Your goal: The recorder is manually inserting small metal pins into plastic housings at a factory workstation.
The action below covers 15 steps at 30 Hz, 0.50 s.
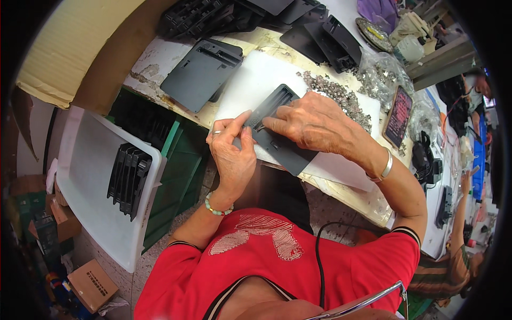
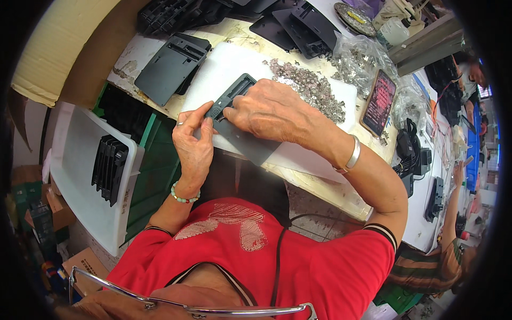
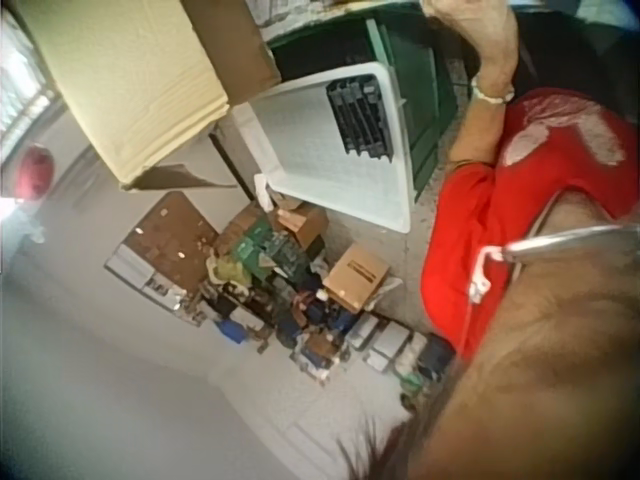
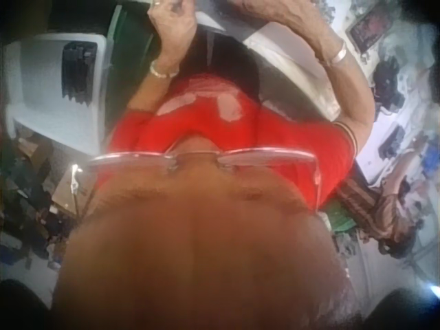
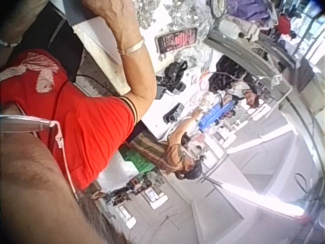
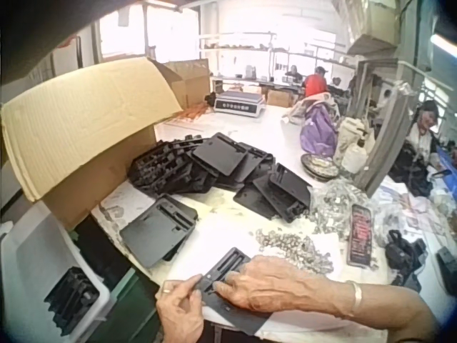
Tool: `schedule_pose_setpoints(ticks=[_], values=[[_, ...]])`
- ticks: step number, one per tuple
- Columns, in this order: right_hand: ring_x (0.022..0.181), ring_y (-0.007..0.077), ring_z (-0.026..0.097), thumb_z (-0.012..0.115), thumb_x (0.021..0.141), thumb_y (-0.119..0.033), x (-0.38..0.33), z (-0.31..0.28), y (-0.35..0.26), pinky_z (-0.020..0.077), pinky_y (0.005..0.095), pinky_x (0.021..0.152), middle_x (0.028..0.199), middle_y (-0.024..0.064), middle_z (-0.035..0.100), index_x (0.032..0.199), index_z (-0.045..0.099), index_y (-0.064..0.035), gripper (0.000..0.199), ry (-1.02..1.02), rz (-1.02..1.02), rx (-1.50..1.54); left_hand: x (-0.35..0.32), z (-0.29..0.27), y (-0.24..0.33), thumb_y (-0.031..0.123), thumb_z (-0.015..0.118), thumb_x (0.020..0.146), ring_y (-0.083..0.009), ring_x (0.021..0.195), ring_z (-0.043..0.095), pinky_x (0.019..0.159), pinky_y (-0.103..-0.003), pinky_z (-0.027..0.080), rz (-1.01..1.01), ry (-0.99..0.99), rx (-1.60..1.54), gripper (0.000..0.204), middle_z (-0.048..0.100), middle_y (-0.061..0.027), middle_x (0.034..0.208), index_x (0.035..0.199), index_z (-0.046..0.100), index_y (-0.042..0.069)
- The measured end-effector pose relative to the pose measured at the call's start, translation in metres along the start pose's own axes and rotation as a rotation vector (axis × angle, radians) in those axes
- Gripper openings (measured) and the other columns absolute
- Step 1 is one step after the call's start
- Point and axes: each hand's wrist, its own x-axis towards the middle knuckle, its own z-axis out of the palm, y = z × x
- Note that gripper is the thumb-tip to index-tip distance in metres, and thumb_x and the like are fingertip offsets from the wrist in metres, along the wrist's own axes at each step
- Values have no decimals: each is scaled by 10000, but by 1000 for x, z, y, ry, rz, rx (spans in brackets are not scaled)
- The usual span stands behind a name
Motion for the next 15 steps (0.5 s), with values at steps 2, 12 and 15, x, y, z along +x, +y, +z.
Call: schedule_pose_setpoints(ticks=[2, 12, 15], values=[[634, 257, 675, 612, 747, -107, 3, -2, -4, 524, 365, 517, 643, 93, 633, 773, 644, -37, 81, -38, -16, -78, -1, 1, 2, -52, 572, 856, -112, 645, 594, 598, -239, 502, 0, 16, 9, 278, 547, -75, 873, 1108, 681, -5], [626, 255, 680, 604, 754, -106, 4, -3, -12, 526, 360, 524, 600, 101, 613, 707, 625, -51, 75, -8, 32, -148, 1, -4, 3, -47, 578, 845, -119, 627, 588, 585, -253, 497, 37, -3, -20, 272, 554, -70, 824, 1092, 686, -10], [646, 264, 680, 622, 735, -95, 2, -11, -7, 528, 371, 546, 616, 93, 622, 766, 660, -62, 59, -25, 45, -58, 2, -6, 2, 48, 622, 813, -213, 878, 552, 914, -368, 329, -51, -49, 39, 291, 585, -53, 758, 1094, 696, 61]])
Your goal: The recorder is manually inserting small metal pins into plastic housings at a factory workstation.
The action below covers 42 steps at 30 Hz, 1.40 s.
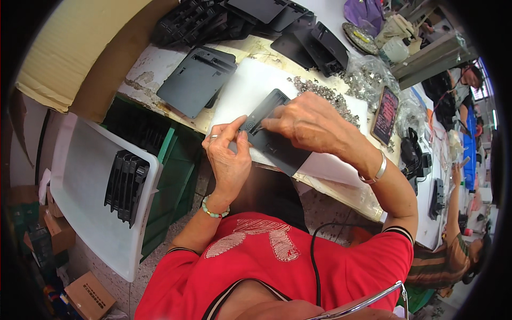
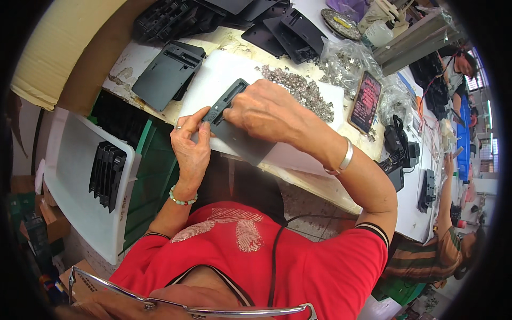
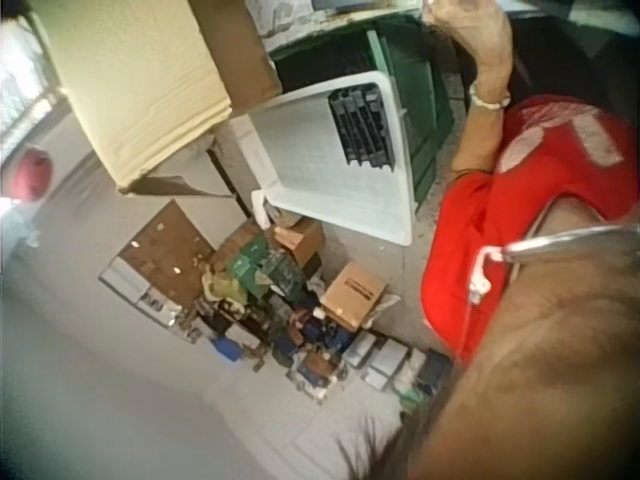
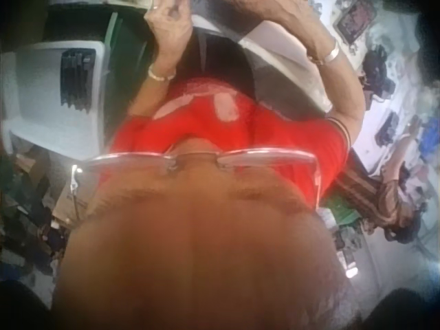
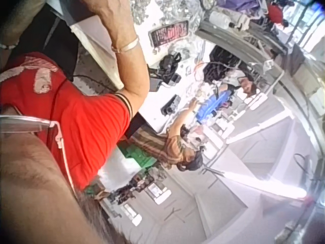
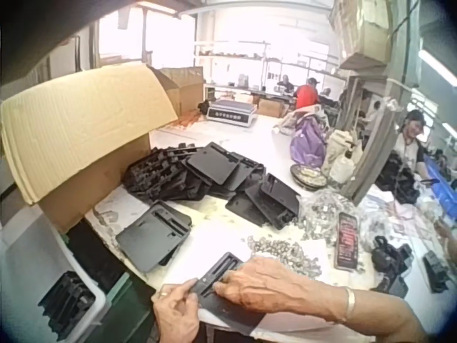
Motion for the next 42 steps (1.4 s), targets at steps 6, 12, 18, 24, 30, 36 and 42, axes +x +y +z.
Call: schedule_pose_setpoints(ticks=[6, 12, 18, 24, 30, 36, 42], values=[[631, 279, 665, 639, 704, -64, -15, 1, -5, 520, 390, 543, 648, 89, 624, 950, 715, -121, 263, 30, 141, 52, -2, 0, -1, 62, 610, 825, -211, 888, 552, 927, -369, 324, 9, 13, -8, 287, 589, -49, 755, 1101, 689, 59], [605, 270, 645, 626, 700, -43, -31, 22, -15, 499, 380, 500, 695, 87, 628, 1060, 702, -146, 381, 122, 324, 198, -2, 0, 3, 50, 592, 841, -195, 882, 558, 928, -359, 322, 28, 3, 30, 283, 586, -45, 757, 1112, 675, 59], [617, 233, 644, 629, 722, -69, -40, 38, -17, 485, 360, 478, 693, 64, 613, 1093, 680, -125, 379, 252, 338, 203, -2, 1, 7, 53, 583, 852, -176, 813, 561, 901, -348, 329, -17, -22, 13, 274, 598, -36, 736, 1111, 670, 51], [625, 225, 637, 619, 750, -96, -40, 42, -14, 481, 353, 477, 691, 58, 586, 1099, 671, -120, 354, 268, 308, 219, -3, 2, 2, 9, 525, 893, -126, 674, 579, 609, -263, 487, 119, -4, 73, 282, 578, -89, 924, 1146, 650, -11], [641, 236, 649, 617, 752, -99, -36, 41, -18, 490, 363, 494, 704, 58, 589, 1092, 648, -130, 343, 217, 256, 212, -3, 2, 1, -4, 543, 888, -127, 656, 591, 602, -261, 483, 122, 12, 65, 272, 571, -81, 903, 1133, 660, -9], [609, 212, 613, 624, 701, -29, -26, 38, -19, 482, 347, 486, 666, 31, 556, 1121, 678, -173, 448, 238, 212, 162, -3, 1, 0, 58, 591, 858, -191, 898, 555, 937, -353, 308, 54, 23, 32, 279, 597, -30, 765, 1124, 675, 63], [655, 247, 657, 637, 709, -75, -24, 31, -18, 493, 376, 520, 685, 53, 596, 1001, 660, -141, 301, 199, 209, 164, -2, 2, -2, -12, 556, 872, -141, 629, 616, 584, -268, 498, 140, 30, 10, 265, 577, -96, 893, 1110, 673, 0]])
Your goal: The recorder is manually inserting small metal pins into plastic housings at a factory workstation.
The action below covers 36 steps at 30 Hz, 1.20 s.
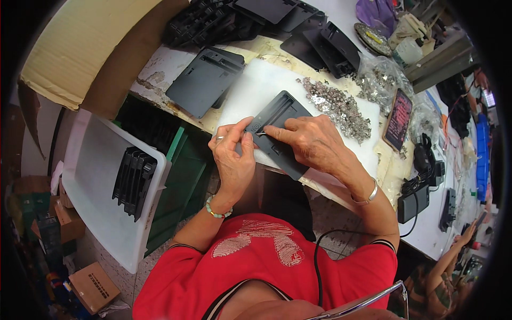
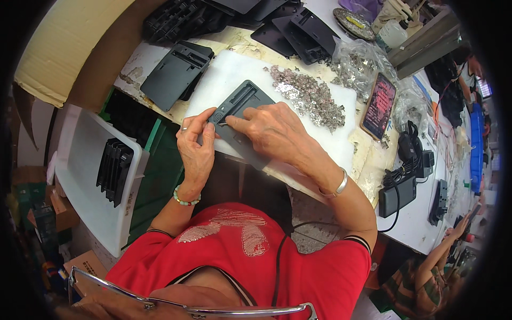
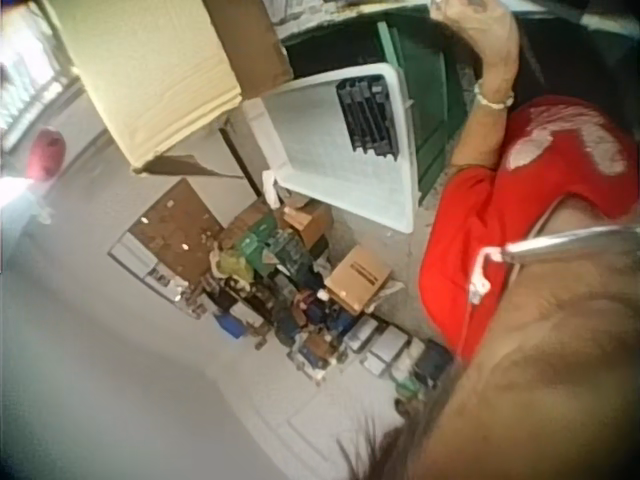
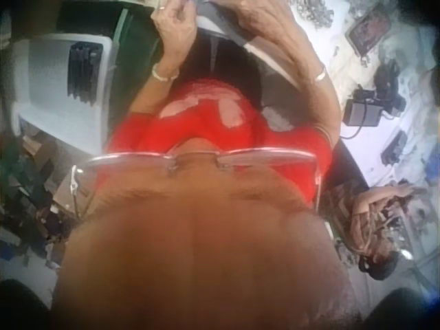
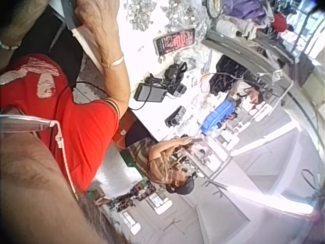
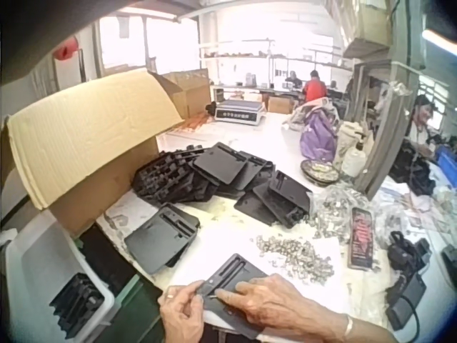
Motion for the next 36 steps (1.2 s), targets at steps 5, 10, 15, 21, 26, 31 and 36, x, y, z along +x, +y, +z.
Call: schedule_pose_setpoints(ticks=[5, 10, 15, 21, 26, 31, 36], values=[[648, 246, 655, 631, 715, -78, 0, -4, 0, 492, 380, 517, 690, 53, 604, 1027, 672, -154, 324, -3, 22, -30, 1, 1, 0, -13, 556, 869, -144, 625, 619, 580, -270, 497, -1, 9, -5, 267, 577, -101, 889, 1108, 675, 2], [629, 226, 645, 630, 703, -60, 0, -3, 5, 491, 365, 502, 678, 41, 594, 1056, 684, -164, 372, -23, -9, -16, 1, 1, 0, -15, 557, 867, -144, 619, 619, 579, -269, 497, 8, 13, 8, 267, 576, -99, 884, 1105, 677, 3], [623, 207, 639, 643, 683, -56, 2, -1, 4, 491, 349, 491, 686, 24, 589, 1081, 685, -172, 417, -13, -56, -72, -1, 3, 0, -22, 565, 860, -143, 609, 616, 580, -271, 496, 4, 30, 0, 267, 577, -92, 868, 1098, 681, 7], [643, 219, 654, 642, 707, -108, 9, -5, -1, 504, 355, 496, 704, 32, 594, 1116, 651, -144, 411, -104, -93, -150, -5, 2, 2, 42, 602, 828, -224, 883, 553, 923, -362, 321, -90, 34, -38, 285, 597, -76, 828, 1098, 692, 57], [580, 251, 651, 599, 772, -101, 6, -7, -11, 503, 364, 468, 689, 74, 591, 937, 602, -80, 167, -108, -62, -203, -2, 6, -5, 22, 591, 819, -244, 819, 581, 839, -373, 396, -61, 76, -13, 273, 602, -93, 801, 1070, 699, 38], [602, 283, 648, 595, 776, -92, -16, 3, -21, 503, 393, 499, 704, 110, 590, 933, 572, -46, 165, 74, -9, -164, 3, 8, -3, -13, 571, 815, -190, 607, 619, 598, -335, 483, -9, 82, -78, 270, 606, -114, 794, 1053, 698, 4], [659, 311, 650, 614, 757, -79, -18, 1, -18, 508, 413, 554, 740, 131, 593, 910, 575, -21, 168, 47, 120, -112, 4, 5, -3, -44, 544, 883, -116, 678, 607, 628, -257, 498, -177, -1, -300, 269, 574, -72, 904, 1124, 662, -41]])
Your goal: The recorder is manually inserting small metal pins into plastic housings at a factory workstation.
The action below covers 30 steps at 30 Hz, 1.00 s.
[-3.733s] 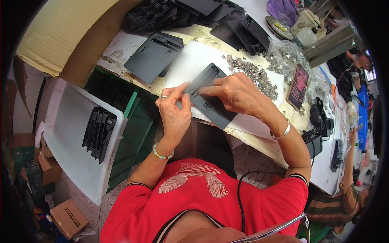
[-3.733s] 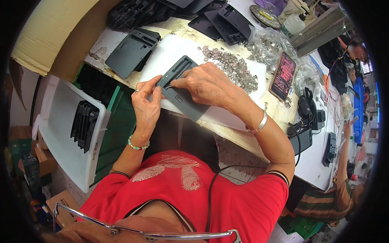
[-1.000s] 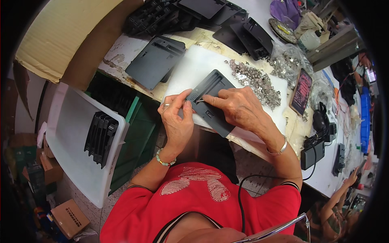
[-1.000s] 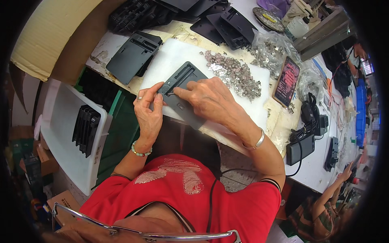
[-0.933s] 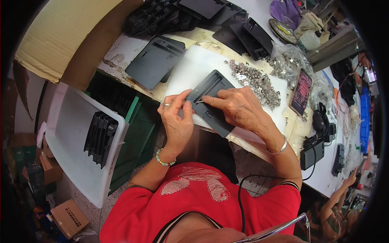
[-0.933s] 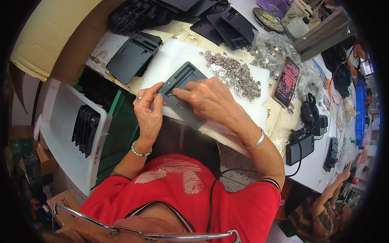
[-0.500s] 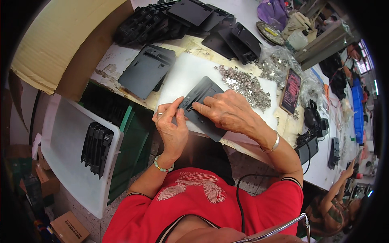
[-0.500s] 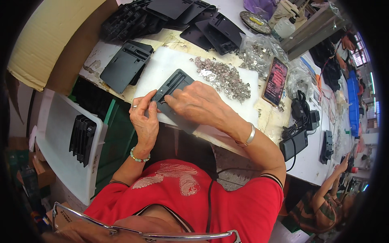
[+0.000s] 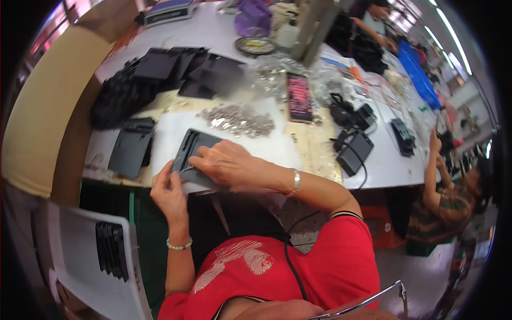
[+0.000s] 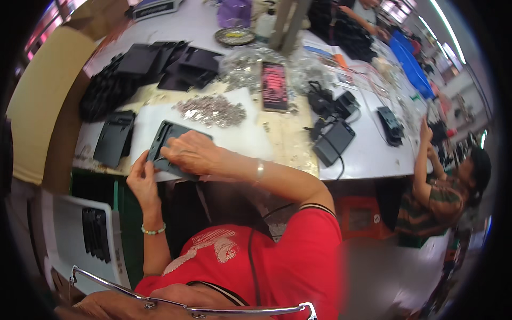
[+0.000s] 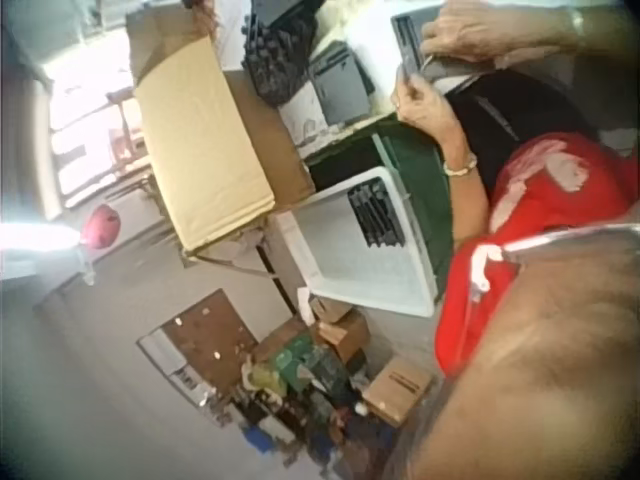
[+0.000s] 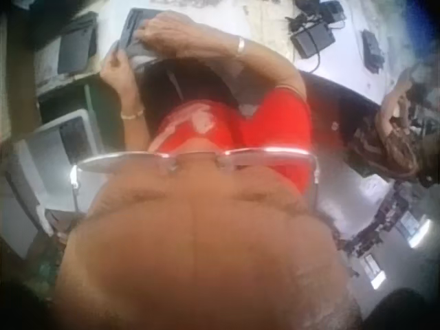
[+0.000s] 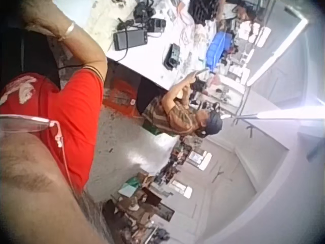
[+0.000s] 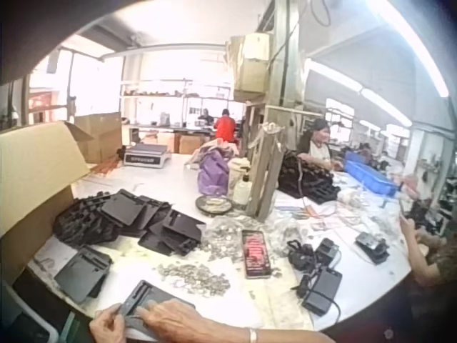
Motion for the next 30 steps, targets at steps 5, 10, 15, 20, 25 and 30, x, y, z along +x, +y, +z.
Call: schedule_pose_setpoints(ticks=[5, 10, 15, 20, 25, 30], values=[[699, 355, 643, 615, 785, -91, -7, 3, 32, 508, 454, 580, 789, 156, 616, 819, 587, -8, 94, 204, 196, 111, 4, -4, -8, -62, 538, 894, -97, 703, 590, 667, -235, 486, -63, -44, -69, 276, 570, -60, 944, 1150, 641, -67], [725, 383, 639, 606, 812, -100, -21, 16, 57, 520, 458, 622, 857, 170, 605, 835, 589, -4, 100, 223, 383, -52, 6, -5, 7, -54, 525, 902, -84, 702, 571, 652, -228, 469, -108, -58, -131, 277, 640, -60, 922, 1153, 643, -62], [740, 387, 640, 575, 823, -85, -23, 21, 64, 520, 465, 631, 887, 178, 595, 842, 579, -6, 81, 215, 405, -40, 12, -15, 15, -36, 526, 898, -83, 690, 552, 665, -228, 456, -155, -137, -121, 274, 655, -54, 903, 1142, 645, -72], [768, 393, 639, 532, 809, -32, -24, 21, 70, 521, 482, 662, 882, 195, 613, 843, 577, -9, 61, 300, 385, 57, 24, -16, -1, -9, 566, 843, -156, 709, 579, 690, -281, 472, 82, -71, 237, 264, 665, -94, 859, 1074, 692, -20], [828, 407, 646, 569, 784, -61, -32, 23, 102, 521, 488, 723, 875, 220, 662, 891, 665, -28, 148, 362, 474, 113, 33, -1, 5, 13, 579, 816, -223, 748, 599, 697, -307, 476, 254, -76, 360, 249, 649, -129, 855, 1020, 720, 31], [820, 396, 644, 643, 760, -66, -29, 0, 87, 515, 445, 750, 856, 215, 665, 870, 664, -5, 127, 343, 560, 265, 21, 3, 13, 24, 584, 820, -215, 752, 580, 723, -355, 431, 232, 37, 360, 238, 652, -111, 803, 1006, 728, 64]])
